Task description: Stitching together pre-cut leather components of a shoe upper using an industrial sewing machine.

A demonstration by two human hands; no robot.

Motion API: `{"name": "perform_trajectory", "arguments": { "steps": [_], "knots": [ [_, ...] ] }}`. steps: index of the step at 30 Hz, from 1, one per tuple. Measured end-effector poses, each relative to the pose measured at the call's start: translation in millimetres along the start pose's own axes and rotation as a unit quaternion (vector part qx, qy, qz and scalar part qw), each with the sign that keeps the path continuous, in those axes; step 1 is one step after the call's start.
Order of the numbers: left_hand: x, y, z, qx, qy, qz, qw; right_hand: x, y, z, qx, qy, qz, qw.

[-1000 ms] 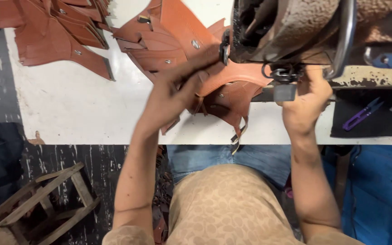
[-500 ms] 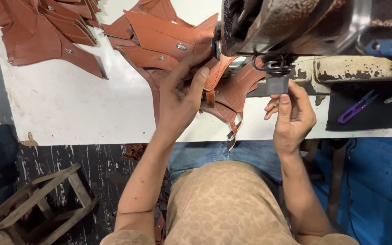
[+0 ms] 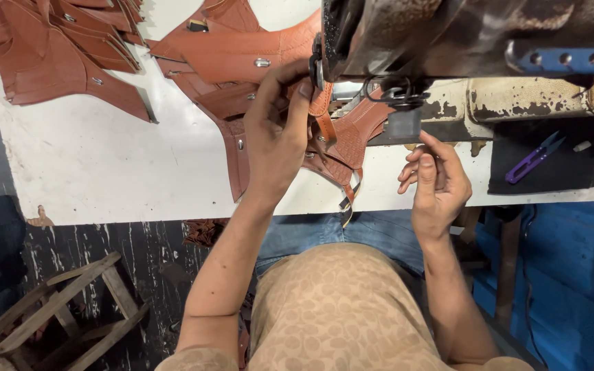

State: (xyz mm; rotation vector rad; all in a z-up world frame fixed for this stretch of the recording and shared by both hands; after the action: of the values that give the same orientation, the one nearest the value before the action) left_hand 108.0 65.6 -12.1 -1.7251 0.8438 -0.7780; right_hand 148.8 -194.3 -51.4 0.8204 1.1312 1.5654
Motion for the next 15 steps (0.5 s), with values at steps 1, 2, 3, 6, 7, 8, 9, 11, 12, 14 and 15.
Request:
{"name": "perform_trajectory", "arguments": {
  "steps": [1, 2, 3, 6, 7, 8, 9, 11, 12, 14, 15],
  "knots": [
    [0.2, -2.0, 1.8, 0.021, 0.002, -0.007, 1.0, -0.2, 0.8, 0.9, 0.005, 0.0, -0.003, 1.0],
    [0.9, -2.1, 3.2, 0.021, 0.002, -0.006, 1.0, -2.4, 2.7, 2.3, 0.004, 0.0, -0.003, 1.0],
    [1.7, -2.4, 3.5, 0.025, 0.011, -0.025, 0.999, -4.8, 5.2, 3.1, 0.0, 0.001, -0.009, 1.0],
    [4.3, -5.0, 4.7, 0.029, 0.021, -0.047, 0.998, -23.3, 15.5, 8.8, -0.037, -0.005, -0.056, 0.998],
    [5.1, -5.3, 4.6, 0.026, 0.023, -0.05, 0.998, -32.2, 22.2, 10.8, -0.068, -0.01, -0.098, 0.993],
    [5.2, -7.3, 4.4, 0.025, 0.022, -0.05, 0.998, -50.9, 20.9, 16.2, -0.067, -0.01, -0.098, 0.993],
    [5.0, -6.9, 5.0, 0.009, 0.019, -0.05, 0.999, -74.6, 29.2, 22.2, -0.123, -0.048, -0.098, 0.986],
    [4.3, -5.6, 5.0, -0.008, 0.016, -0.05, 0.999, -154.4, 8.9, 34.6, -0.178, -0.084, -0.099, 0.975],
    [4.6, -6.4, 4.2, 0.001, 0.019, -0.044, 0.999, -208.2, -13.3, 29.8, -0.181, -0.079, -0.107, 0.974],
    [5.9, -6.6, 3.5, 0.009, 0.025, -0.038, 0.999, -275.1, -41.5, 4.6, -0.186, -0.073, -0.126, 0.972],
    [5.3, -8.0, 4.0, 0.018, 0.018, -0.025, 0.999, -294.9, -50.5, 1.6, -0.19, -0.068, -0.133, 0.97]
  ]
}}
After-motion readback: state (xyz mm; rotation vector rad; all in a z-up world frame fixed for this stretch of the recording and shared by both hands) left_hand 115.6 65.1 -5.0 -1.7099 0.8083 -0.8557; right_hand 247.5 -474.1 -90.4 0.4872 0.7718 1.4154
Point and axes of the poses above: each hand's wrist, its own z-axis towards the middle knuckle, its own x-axis out of the palm, y = z × x, the point moved 8 cm from there along z, towards the middle knuckle, and after that the axes turned 15 degrees about -x, right-handed, at the moved point
